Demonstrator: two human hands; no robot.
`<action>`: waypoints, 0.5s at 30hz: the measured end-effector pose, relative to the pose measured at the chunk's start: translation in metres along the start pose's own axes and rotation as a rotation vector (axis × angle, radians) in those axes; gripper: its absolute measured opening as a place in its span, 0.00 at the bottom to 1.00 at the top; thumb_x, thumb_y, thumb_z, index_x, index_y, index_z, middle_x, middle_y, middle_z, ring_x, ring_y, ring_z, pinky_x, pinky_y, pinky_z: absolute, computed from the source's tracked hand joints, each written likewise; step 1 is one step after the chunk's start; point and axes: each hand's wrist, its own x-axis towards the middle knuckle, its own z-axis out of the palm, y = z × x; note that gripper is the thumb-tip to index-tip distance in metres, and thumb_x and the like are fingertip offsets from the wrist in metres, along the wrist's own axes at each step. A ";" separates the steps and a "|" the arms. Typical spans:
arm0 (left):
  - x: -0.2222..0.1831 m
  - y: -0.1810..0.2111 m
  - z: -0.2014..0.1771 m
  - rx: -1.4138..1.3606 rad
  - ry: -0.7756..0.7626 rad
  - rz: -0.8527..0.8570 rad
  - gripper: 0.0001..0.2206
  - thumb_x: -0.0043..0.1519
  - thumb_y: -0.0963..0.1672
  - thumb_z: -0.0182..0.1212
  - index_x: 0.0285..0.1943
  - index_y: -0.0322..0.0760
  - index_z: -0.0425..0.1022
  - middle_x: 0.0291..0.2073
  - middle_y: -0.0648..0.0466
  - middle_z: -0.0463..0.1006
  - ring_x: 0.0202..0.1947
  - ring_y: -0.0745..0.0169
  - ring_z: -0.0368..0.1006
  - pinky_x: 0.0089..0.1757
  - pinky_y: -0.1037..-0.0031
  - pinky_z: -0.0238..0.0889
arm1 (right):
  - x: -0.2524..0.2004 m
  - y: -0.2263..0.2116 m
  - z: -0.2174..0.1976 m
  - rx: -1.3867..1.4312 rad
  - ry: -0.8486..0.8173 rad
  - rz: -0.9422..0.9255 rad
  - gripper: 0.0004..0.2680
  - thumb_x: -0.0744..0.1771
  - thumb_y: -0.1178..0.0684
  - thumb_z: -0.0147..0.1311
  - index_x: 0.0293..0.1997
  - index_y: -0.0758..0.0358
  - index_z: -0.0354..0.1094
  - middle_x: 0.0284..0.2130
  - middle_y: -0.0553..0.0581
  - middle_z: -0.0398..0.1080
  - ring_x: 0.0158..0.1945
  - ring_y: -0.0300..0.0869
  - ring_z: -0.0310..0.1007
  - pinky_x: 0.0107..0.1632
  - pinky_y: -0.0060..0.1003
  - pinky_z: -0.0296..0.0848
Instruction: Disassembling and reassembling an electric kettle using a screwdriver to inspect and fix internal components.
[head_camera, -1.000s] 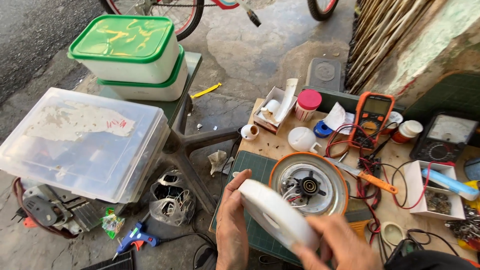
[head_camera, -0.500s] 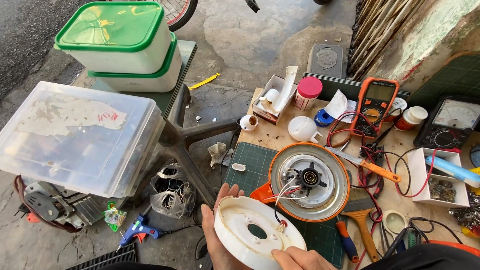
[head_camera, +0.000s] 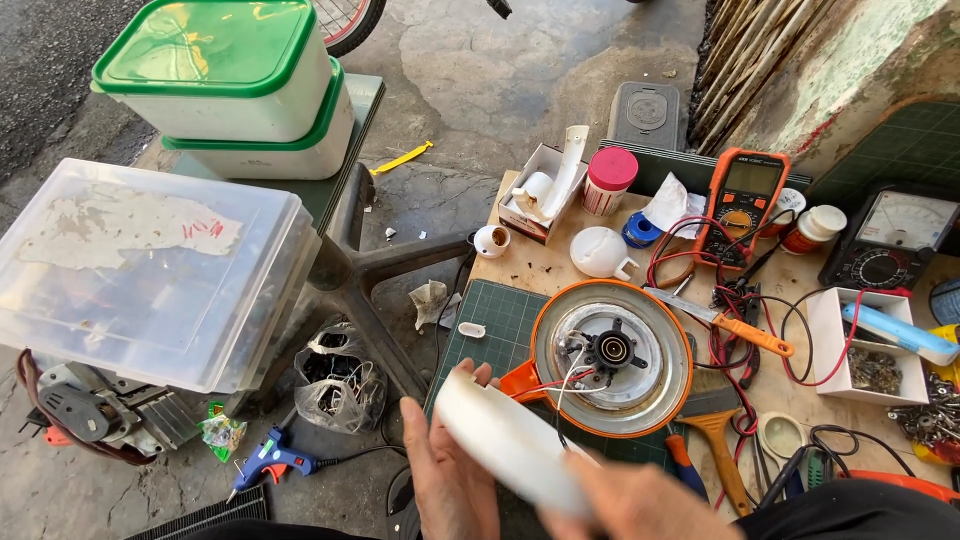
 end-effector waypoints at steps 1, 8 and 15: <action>0.021 -0.009 -0.018 0.124 -0.089 0.089 0.37 0.71 0.62 0.32 0.65 0.32 0.76 0.61 0.38 0.84 0.61 0.47 0.77 0.56 0.57 0.61 | 0.005 -0.010 -0.051 0.010 0.028 0.050 0.22 0.62 0.20 0.55 0.63 -0.14 0.58 0.42 0.33 0.77 0.51 0.33 0.83 0.52 0.39 0.80; 0.024 -0.035 -0.023 0.322 -0.318 0.116 0.26 0.66 0.40 0.57 0.76 0.30 0.77 0.65 0.39 0.87 0.54 0.45 0.84 0.51 0.51 0.82 | 0.082 0.034 -0.090 1.452 0.264 0.014 0.17 0.72 0.49 0.58 0.67 0.65 0.76 0.22 0.56 0.63 0.18 0.39 0.51 0.21 0.35 0.46; 0.017 -0.059 0.001 0.622 -0.594 0.575 0.11 0.68 0.45 0.69 0.55 0.40 0.88 0.52 0.56 0.85 0.42 0.67 0.77 0.45 0.72 0.75 | 0.095 0.034 -0.074 1.698 0.078 0.185 0.16 0.72 0.49 0.56 0.69 0.55 0.74 0.31 0.55 0.67 0.21 0.42 0.48 0.22 0.39 0.44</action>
